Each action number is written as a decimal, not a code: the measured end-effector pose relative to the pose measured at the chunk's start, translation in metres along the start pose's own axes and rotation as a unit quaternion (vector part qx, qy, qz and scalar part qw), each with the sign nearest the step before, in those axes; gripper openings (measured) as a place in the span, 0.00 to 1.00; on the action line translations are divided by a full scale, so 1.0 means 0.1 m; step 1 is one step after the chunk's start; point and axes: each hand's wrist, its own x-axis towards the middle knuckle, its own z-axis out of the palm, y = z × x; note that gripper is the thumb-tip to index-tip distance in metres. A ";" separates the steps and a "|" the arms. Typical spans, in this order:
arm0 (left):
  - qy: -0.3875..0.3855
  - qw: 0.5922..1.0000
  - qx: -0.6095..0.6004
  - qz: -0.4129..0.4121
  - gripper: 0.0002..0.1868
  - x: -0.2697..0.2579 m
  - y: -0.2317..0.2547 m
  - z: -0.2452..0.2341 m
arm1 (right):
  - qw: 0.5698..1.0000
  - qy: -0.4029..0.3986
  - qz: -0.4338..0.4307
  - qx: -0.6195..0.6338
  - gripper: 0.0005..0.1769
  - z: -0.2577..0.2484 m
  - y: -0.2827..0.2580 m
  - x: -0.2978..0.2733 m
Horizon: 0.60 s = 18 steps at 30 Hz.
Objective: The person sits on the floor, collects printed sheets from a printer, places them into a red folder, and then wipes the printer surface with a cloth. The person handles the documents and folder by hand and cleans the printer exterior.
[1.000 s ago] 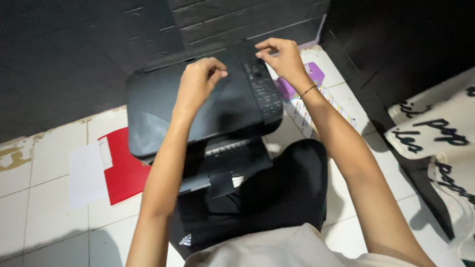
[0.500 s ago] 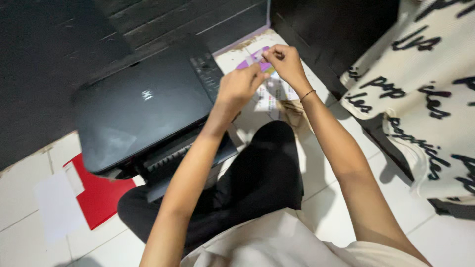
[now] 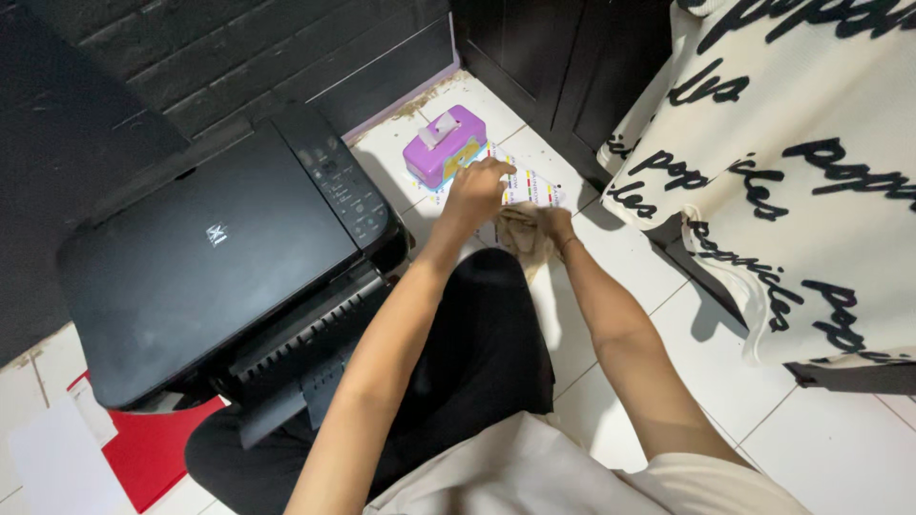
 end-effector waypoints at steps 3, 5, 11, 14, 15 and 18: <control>-0.028 0.999 -0.017 -0.027 0.15 0.02 -0.01 0.02 | 0.750 -0.019 -0.003 0.661 0.23 0.12 -0.08 -0.12; -0.013 0.999 -0.028 -0.013 0.15 0.03 -0.01 -0.05 | 0.590 -0.100 -0.023 0.801 0.25 0.13 -0.08 -0.12; -0.004 0.998 -0.054 -0.025 0.14 0.04 0.11 -0.41 | 0.780 -0.005 0.062 0.623 0.20 0.04 0.05 0.04; 0.010 0.992 -0.119 -0.038 0.13 0.00 0.16 -0.60 | 0.790 -0.002 0.081 0.607 0.17 -0.21 0.10 0.10; 0.022 0.988 -0.148 -0.036 0.13 -0.02 0.18 -0.66 | 0.776 -0.009 0.076 0.627 0.16 -0.33 0.09 0.11; 0.053 0.987 -0.153 -0.016 0.13 -0.03 0.20 -0.80 | 0.730 -0.023 0.057 0.681 0.14 -0.80 0.00 0.10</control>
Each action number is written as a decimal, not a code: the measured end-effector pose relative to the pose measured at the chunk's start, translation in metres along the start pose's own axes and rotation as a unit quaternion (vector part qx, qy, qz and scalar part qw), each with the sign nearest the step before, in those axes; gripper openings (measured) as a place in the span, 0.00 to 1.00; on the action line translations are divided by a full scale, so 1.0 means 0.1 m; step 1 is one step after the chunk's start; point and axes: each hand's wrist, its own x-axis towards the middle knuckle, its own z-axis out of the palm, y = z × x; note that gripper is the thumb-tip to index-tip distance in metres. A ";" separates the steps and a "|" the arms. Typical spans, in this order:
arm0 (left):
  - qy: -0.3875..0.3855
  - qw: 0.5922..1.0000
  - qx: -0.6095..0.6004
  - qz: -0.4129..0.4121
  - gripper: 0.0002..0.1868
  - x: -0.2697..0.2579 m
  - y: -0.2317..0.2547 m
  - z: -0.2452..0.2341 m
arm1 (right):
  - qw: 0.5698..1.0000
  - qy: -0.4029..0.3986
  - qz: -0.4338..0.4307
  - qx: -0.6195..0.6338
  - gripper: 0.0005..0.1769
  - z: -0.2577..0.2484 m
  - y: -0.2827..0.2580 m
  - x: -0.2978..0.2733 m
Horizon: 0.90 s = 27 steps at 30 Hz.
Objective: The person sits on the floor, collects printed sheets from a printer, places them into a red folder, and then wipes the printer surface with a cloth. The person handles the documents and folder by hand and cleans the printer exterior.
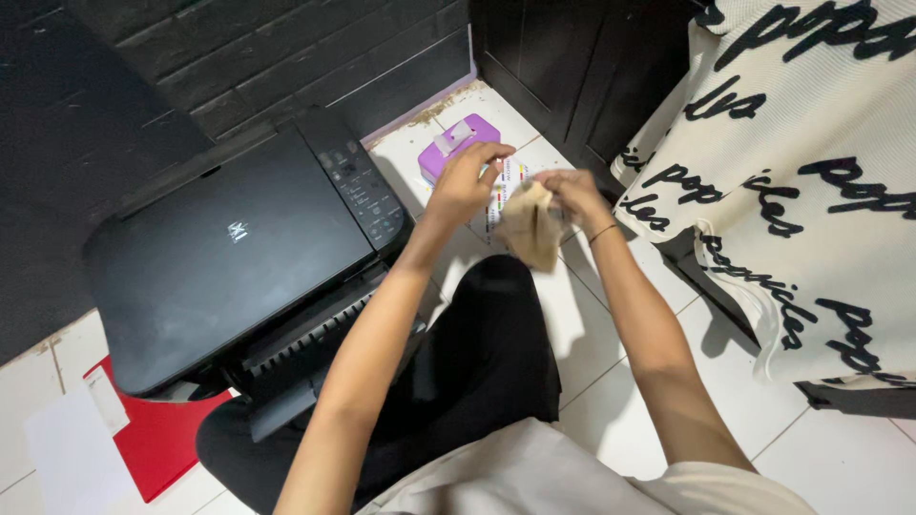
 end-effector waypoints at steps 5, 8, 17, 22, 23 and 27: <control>0.037 0.996 -0.077 -0.004 0.18 -0.03 0.04 -0.33 | 0.989 -0.095 -0.078 0.085 0.13 0.32 -0.95 -0.21; 0.063 0.993 -0.088 -0.053 0.24 -0.11 0.12 -0.59 | 0.973 -0.131 -0.144 0.124 0.14 0.63 -1.53 -0.38; 0.108 0.993 -0.040 0.013 0.43 -0.59 0.48 -1.28 | 0.903 -0.261 -0.262 0.217 0.15 1.76 -2.70 -0.97; 0.142 0.982 -0.119 -0.042 0.20 -0.95 0.52 -1.56 | 0.881 -0.310 -0.282 0.222 0.15 2.16 -2.92 -1.14; 0.166 0.979 -0.107 -0.043 0.15 -1.00 0.52 -1.66 | 0.878 -0.315 -0.284 0.222 0.15 2.23 -2.94 -1.14; 0.211 0.954 -0.211 -0.007 0.06 -1.20 0.60 -2.08 | 0.881 -0.300 -0.314 0.189 0.18 2.40 -2.95 -1.11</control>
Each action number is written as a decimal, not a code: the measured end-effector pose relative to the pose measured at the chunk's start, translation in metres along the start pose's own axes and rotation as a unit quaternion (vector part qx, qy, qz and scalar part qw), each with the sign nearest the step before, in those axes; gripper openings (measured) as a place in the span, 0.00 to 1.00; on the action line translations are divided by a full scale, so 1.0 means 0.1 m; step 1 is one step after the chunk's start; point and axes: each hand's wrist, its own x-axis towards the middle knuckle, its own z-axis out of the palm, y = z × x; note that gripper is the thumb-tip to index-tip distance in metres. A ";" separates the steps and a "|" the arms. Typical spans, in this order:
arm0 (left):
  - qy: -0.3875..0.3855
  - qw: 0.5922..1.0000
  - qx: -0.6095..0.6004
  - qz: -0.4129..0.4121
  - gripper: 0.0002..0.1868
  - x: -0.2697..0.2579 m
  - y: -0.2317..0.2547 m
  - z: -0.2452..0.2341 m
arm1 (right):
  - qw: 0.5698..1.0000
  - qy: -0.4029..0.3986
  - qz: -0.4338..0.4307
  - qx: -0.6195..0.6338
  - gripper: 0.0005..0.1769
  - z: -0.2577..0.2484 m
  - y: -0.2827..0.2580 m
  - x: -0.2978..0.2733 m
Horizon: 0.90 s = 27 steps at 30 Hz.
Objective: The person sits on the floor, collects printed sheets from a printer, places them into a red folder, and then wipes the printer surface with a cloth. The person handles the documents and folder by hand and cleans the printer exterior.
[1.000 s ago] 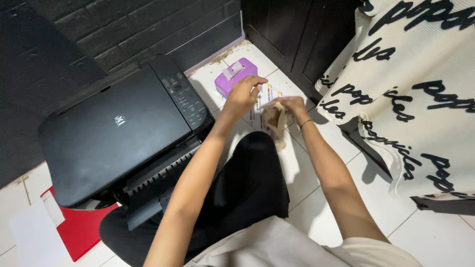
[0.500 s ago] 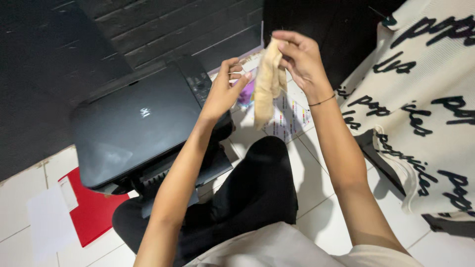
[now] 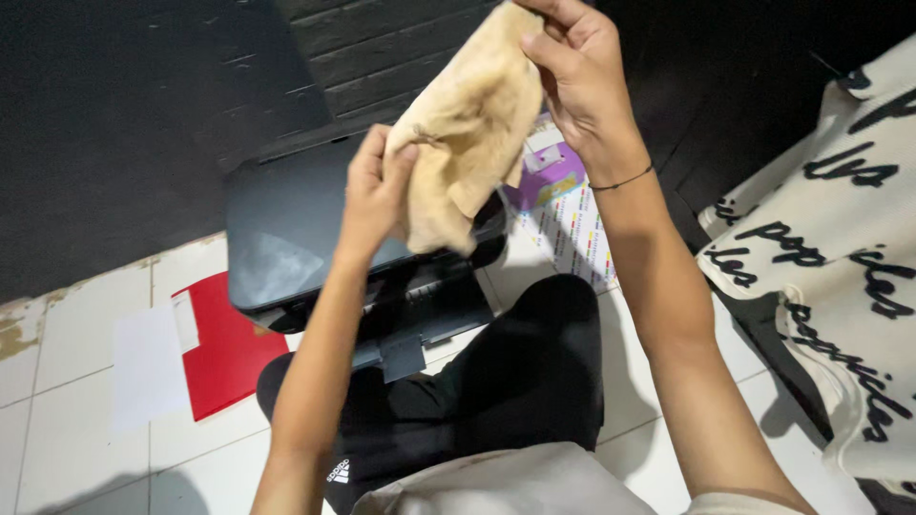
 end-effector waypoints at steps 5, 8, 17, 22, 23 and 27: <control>-0.055 0.997 0.043 -0.037 0.07 -0.04 0.45 -0.44 | 0.969 -0.035 0.029 -0.242 0.25 0.12 0.30 -0.17; -0.066 0.995 0.064 -0.029 0.08 -0.04 0.60 -0.56 | 0.863 -0.047 0.052 -0.500 0.16 0.32 0.50 -0.34; -0.108 0.992 0.046 -0.052 0.14 -0.19 0.72 -0.83 | 0.909 -0.235 -0.083 -0.333 0.65 1.12 0.90 -0.51; -0.057 0.992 -0.085 -0.080 0.24 -0.32 0.66 -0.94 | 0.975 -0.212 0.027 -0.065 0.61 1.56 1.17 -0.66; -0.045 0.989 -0.121 -0.078 0.24 -0.34 0.63 -0.96 | 0.978 -0.198 0.037 -0.053 0.62 1.62 1.20 -0.72; 0.019 0.975 -0.210 -0.075 0.23 -0.48 0.46 -1.06 | 0.978 -0.188 -0.022 -0.085 0.57 1.78 1.34 -0.77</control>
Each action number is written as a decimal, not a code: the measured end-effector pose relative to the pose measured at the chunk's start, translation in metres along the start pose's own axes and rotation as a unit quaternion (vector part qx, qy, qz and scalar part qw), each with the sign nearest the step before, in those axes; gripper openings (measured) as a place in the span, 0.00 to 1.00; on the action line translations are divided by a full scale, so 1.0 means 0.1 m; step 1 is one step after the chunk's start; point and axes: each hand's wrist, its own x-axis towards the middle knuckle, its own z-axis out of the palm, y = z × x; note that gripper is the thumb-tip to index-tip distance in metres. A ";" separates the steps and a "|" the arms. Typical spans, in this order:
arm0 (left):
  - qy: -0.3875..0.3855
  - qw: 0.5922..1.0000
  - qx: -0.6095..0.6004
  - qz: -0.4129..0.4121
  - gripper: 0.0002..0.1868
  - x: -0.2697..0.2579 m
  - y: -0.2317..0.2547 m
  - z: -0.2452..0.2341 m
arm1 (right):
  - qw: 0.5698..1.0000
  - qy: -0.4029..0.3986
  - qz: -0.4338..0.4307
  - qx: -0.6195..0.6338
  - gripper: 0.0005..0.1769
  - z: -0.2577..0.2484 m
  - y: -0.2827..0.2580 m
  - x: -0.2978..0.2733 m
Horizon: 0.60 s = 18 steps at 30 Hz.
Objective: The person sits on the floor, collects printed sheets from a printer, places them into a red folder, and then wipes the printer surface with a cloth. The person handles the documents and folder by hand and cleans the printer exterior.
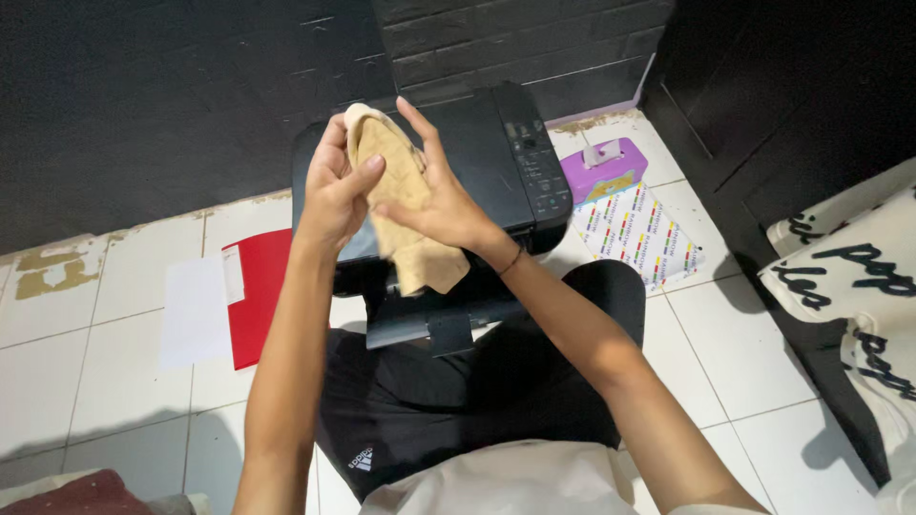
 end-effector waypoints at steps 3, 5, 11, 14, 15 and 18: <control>0.042 0.997 0.065 0.013 0.19 -0.02 -0.09 -0.19 | 0.998 0.011 0.047 -0.047 0.43 -0.04 0.14 0.05; 0.082 0.964 0.251 0.027 0.15 -0.08 -0.11 -0.35 | 0.987 0.036 0.124 -0.100 0.37 -0.16 0.26 0.05; 0.175 0.799 0.574 0.037 0.12 -0.51 -0.20 -0.62 | 0.961 0.147 0.022 -0.233 0.32 -1.03 0.44 0.10; 0.121 0.725 0.676 0.041 0.17 -0.66 -0.27 -0.63 | 0.915 0.183 0.077 -0.351 0.24 -1.38 0.41 0.07; 0.100 0.702 0.704 0.037 0.19 -0.69 -0.33 -0.61 | 0.887 0.188 0.094 -0.411 0.22 -1.45 0.42 0.07; 0.075 0.660 0.745 0.067 0.24 -0.71 -0.50 -0.52 | 0.877 0.145 0.044 -0.457 0.14 -1.44 0.53 0.15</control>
